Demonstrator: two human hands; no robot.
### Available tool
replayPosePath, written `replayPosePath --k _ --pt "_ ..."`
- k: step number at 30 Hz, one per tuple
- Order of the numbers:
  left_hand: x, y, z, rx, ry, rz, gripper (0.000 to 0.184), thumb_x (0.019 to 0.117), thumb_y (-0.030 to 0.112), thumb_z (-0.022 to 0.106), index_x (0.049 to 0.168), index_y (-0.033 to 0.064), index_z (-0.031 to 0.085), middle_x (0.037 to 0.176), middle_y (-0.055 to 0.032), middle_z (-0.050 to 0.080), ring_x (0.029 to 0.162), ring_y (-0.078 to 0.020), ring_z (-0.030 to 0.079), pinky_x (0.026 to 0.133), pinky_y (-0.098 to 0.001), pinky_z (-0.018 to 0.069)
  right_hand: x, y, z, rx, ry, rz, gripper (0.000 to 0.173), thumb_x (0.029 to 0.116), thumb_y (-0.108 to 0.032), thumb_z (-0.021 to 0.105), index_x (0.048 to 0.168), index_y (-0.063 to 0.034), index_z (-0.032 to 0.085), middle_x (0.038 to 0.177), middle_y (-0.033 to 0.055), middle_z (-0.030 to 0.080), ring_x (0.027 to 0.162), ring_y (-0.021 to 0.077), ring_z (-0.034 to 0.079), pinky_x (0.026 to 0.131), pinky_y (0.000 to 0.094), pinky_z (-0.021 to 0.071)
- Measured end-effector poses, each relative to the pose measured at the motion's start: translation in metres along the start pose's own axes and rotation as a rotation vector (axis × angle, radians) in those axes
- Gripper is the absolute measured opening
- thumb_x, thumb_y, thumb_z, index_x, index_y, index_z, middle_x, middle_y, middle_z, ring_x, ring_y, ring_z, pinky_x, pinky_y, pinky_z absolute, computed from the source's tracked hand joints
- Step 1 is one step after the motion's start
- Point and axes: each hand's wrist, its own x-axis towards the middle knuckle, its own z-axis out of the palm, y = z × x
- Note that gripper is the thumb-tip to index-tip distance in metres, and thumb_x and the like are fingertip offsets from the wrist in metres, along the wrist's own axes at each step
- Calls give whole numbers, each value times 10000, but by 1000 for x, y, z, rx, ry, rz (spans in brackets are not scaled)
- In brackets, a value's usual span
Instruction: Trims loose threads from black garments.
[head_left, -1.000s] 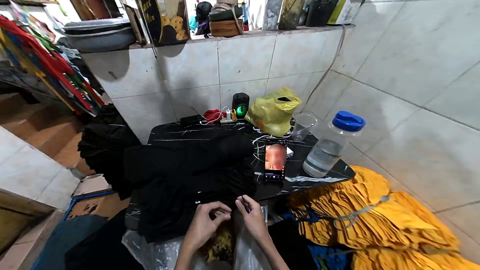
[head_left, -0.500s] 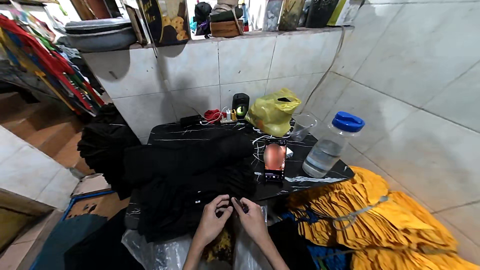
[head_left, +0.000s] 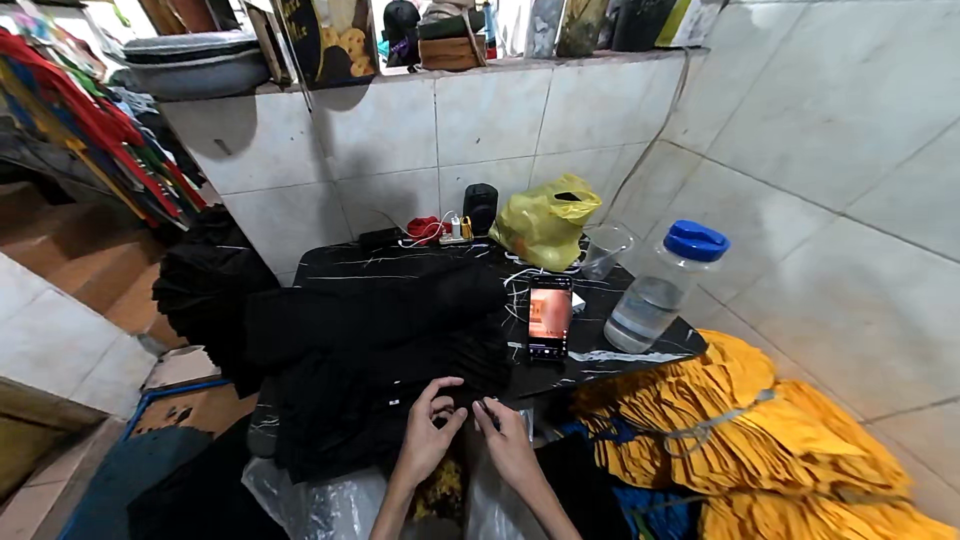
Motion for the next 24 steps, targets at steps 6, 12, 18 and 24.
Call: replayPosePath --k 6,12,18,24 --pt "-1 -1 7 8 24 -31 377 880 27 746 1246 87 682 1190 -48 707 948 -186 717 831 -323 632 0 -6 -3 -264 58 56 437 1011 -549 543 1017 -137 691 817 32 670 789 198 667 739 437 548" --pt "-1 -1 1 45 -8 -35 348 893 34 726 1233 95 688 1159 -47 710 935 -177 720 809 -314 636 -1 -7 0 -312 -40 -15 260 1031 -267 509 1065 -92 699 911 93 716 908 246 707 832 474 558" --pt "0 -8 2 43 -24 -30 370 850 22 744 1209 100 709 1181 -29 712 954 -165 708 813 -322 622 1 2 1 -89 -22 -179 226 992 -264 563 910 -78 661 712 35 592 666 150 593 643 356 508" --pt "0 -10 7 123 30 -21 239 853 115 807 1091 132 784 1123 14 756 988 -119 721 832 -294 623 4 1 -4 -52 64 -123 239 954 -339 693 1034 -114 706 899 6 703 834 111 674 794 328 572"
